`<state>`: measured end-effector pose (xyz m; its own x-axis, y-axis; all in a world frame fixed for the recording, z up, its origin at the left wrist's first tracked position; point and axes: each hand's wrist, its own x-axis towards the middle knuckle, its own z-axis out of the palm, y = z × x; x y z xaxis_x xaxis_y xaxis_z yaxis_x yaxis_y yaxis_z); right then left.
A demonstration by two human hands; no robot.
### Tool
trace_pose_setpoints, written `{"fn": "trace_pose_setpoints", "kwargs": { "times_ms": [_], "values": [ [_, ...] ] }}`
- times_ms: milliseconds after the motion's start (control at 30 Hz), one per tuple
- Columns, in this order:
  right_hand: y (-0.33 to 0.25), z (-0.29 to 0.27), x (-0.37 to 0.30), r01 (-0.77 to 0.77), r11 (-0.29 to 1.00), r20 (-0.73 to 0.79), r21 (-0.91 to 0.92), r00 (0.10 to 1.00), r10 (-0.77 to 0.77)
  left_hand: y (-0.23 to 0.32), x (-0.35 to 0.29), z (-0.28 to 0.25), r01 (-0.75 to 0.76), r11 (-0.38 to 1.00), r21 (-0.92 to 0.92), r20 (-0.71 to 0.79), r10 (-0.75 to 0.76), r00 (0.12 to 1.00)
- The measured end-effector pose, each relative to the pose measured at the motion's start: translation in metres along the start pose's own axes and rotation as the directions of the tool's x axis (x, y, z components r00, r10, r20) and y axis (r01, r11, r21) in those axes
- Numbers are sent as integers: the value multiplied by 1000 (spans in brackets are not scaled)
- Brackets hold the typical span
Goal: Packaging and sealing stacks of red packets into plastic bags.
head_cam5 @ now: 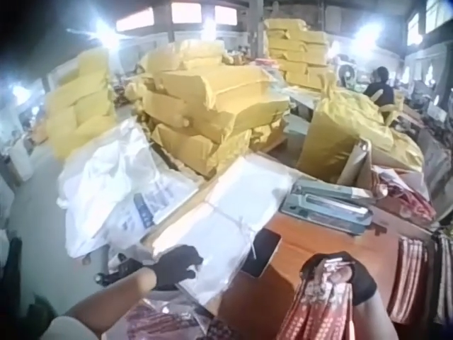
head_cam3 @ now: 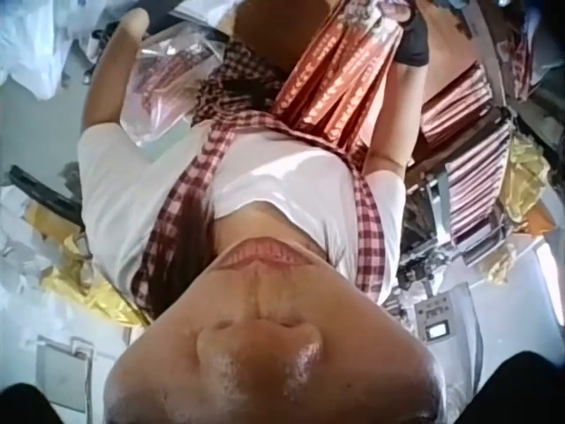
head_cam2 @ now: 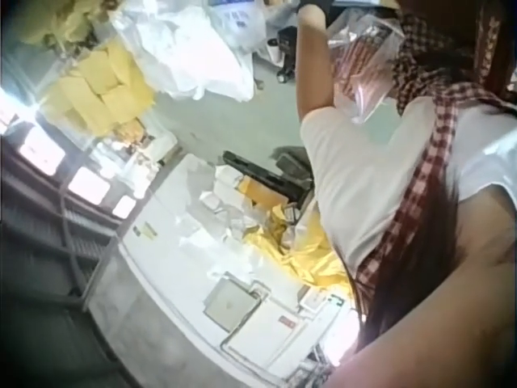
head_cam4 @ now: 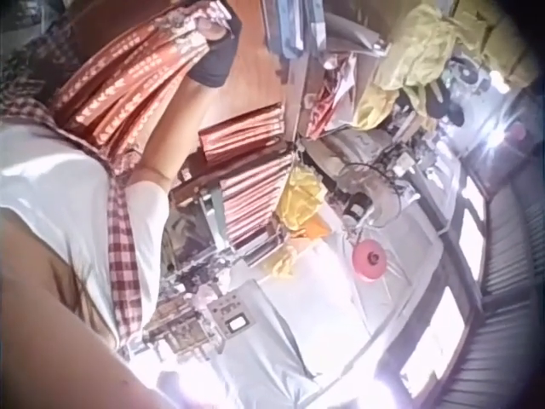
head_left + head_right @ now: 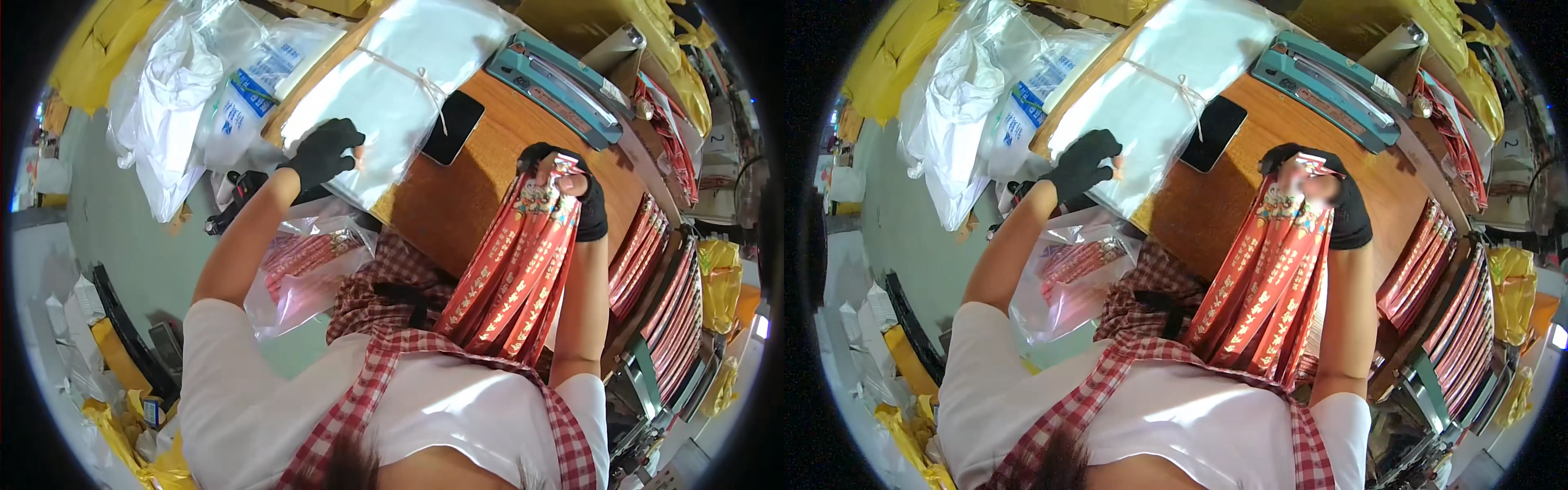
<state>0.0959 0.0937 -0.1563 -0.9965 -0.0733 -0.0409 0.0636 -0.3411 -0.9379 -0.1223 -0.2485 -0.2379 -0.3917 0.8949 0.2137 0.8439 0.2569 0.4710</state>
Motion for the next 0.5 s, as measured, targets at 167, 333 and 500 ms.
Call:
{"fn": "trace_pose_setpoints", "kwargs": {
  "times_ms": [167, 333, 500],
  "values": [
    [11, -16, -1, -127, 984, -10, 127, 992, 129, -14, 10, 8, 137, 974, -179, 126, -116, 985],
    [9, 1, 10, -179, 977, -118, 113, 974, 192, 10, 15, -2, 37, 993, -110, -62, -44, 997],
    [10, 4, 23, -242, 959, -36, 145, 968, 250, -28, 17, -8, 203, 954, -220, 216, -155, 964]
  ]
}}
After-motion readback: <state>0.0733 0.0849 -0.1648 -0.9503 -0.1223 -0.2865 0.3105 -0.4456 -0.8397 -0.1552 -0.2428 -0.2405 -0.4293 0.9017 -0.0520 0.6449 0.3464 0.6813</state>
